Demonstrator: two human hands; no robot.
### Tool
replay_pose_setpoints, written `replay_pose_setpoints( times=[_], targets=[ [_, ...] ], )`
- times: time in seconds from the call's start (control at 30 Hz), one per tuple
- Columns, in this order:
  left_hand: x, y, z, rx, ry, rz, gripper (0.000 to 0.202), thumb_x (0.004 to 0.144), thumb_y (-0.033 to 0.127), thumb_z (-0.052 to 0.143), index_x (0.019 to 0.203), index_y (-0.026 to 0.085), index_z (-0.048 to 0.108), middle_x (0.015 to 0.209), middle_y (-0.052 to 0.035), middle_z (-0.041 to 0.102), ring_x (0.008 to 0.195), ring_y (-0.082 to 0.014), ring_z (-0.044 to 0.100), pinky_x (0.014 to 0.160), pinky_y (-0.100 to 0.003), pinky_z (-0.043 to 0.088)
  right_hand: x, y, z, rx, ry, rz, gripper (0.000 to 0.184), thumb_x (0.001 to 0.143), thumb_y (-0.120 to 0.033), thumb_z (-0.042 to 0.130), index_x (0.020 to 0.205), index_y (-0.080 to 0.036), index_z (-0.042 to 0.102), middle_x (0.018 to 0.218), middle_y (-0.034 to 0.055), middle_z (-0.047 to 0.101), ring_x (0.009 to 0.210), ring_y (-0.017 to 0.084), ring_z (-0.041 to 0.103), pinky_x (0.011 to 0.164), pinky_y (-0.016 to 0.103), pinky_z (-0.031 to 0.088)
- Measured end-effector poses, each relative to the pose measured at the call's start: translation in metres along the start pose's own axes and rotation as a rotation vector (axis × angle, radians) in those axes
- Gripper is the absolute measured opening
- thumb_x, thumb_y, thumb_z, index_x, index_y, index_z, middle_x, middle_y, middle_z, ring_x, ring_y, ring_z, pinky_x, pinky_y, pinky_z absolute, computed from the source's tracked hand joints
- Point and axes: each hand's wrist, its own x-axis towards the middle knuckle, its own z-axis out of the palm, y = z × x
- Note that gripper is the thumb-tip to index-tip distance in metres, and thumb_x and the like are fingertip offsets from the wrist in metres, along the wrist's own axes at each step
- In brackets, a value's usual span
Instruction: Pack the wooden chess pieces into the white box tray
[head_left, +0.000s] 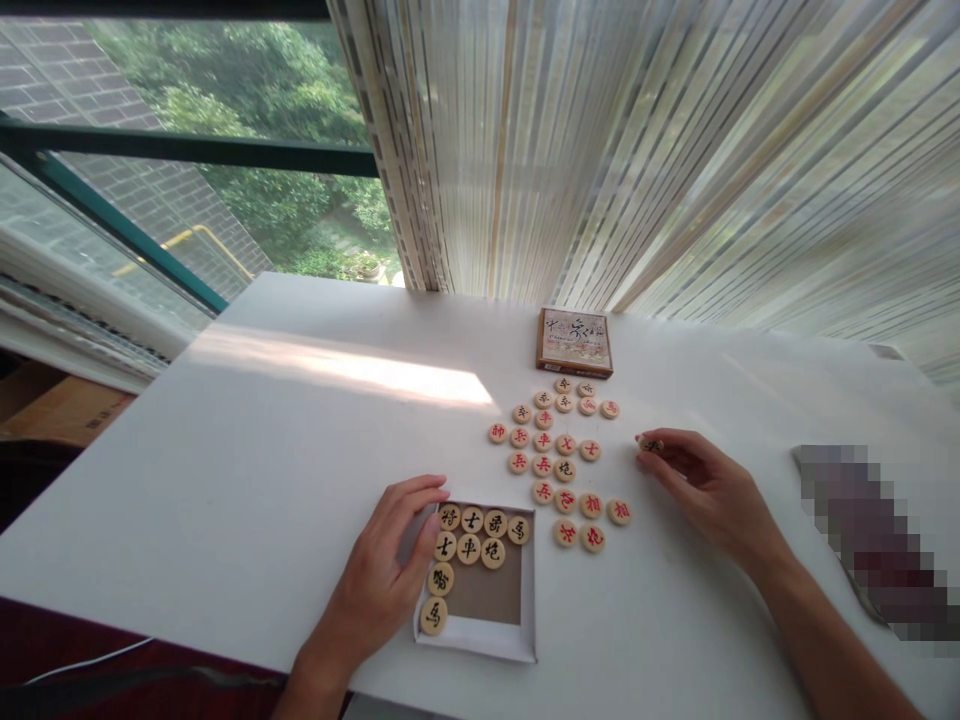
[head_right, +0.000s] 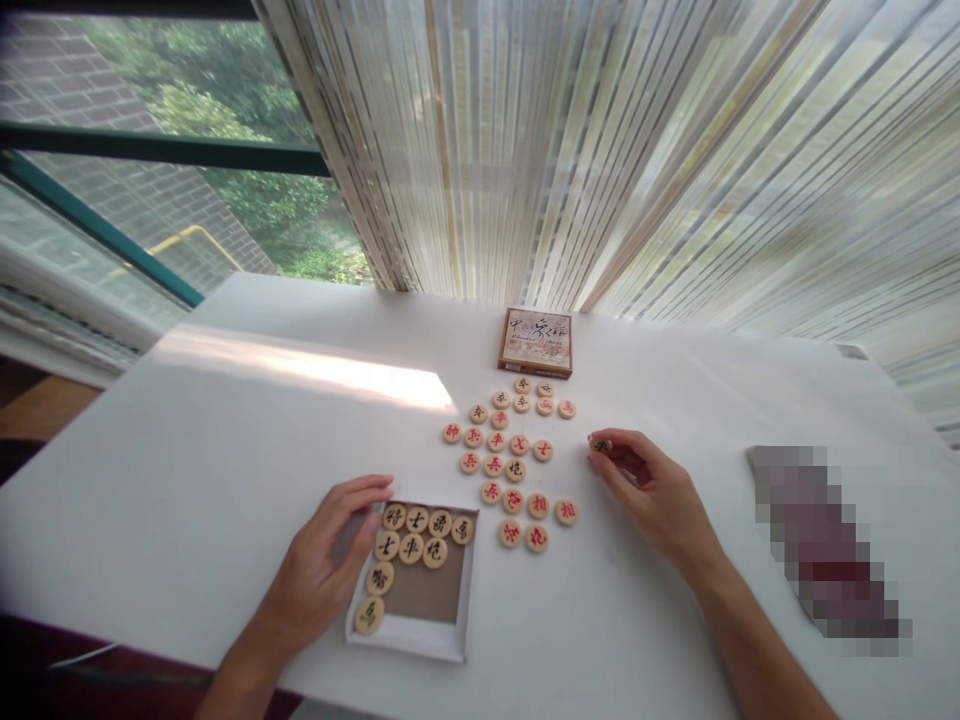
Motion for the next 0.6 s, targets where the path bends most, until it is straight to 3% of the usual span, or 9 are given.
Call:
replay_pose_setpoints(
  times=[0.3,0.43,0.6],
  targets=[
    [-0.002,0.002,-0.001,0.008,-0.015,0.034,0.026,0.101,0.019,0.051,0.124,0.027,0.059,0.135,-0.0063,0.057,0.129,-0.021,0.053,0.112,-0.038,0.043,-0.027,-0.05,0.011,0.009,-0.114,-0.093,0.017,0.091,-0.034,0.072,0.107,-0.026,0.072,0.108,0.0046,0.075,0.096,0.02,0.074,0.088,0.029,0.062],
    [-0.001,0.008,-0.003,0.019,-0.015,0.077,0.026,0.1,0.017,0.051,0.124,0.026,0.059,0.134,-0.007,0.057,0.128,-0.0218,0.053,0.111,-0.039,0.043,-0.051,-0.075,0.029,0.021,-0.197,-0.181,0.013,0.095,-0.023,0.067,0.106,-0.028,0.072,0.109,0.0026,0.075,0.101,0.019,0.073,0.089,0.027,0.061],
    [-0.001,0.025,-0.009,0.003,0.007,0.138,0.027,0.099,0.013,0.052,0.122,0.025,0.06,0.133,-0.0078,0.056,0.128,-0.022,0.052,0.11,-0.038,0.044,-0.074,-0.097,0.058,0.09,-0.188,-0.295,0.02,0.094,-0.012,0.066,0.103,-0.028,0.072,0.096,0.0002,0.077,0.095,0.017,0.073,0.09,0.027,0.059]
  ],
)
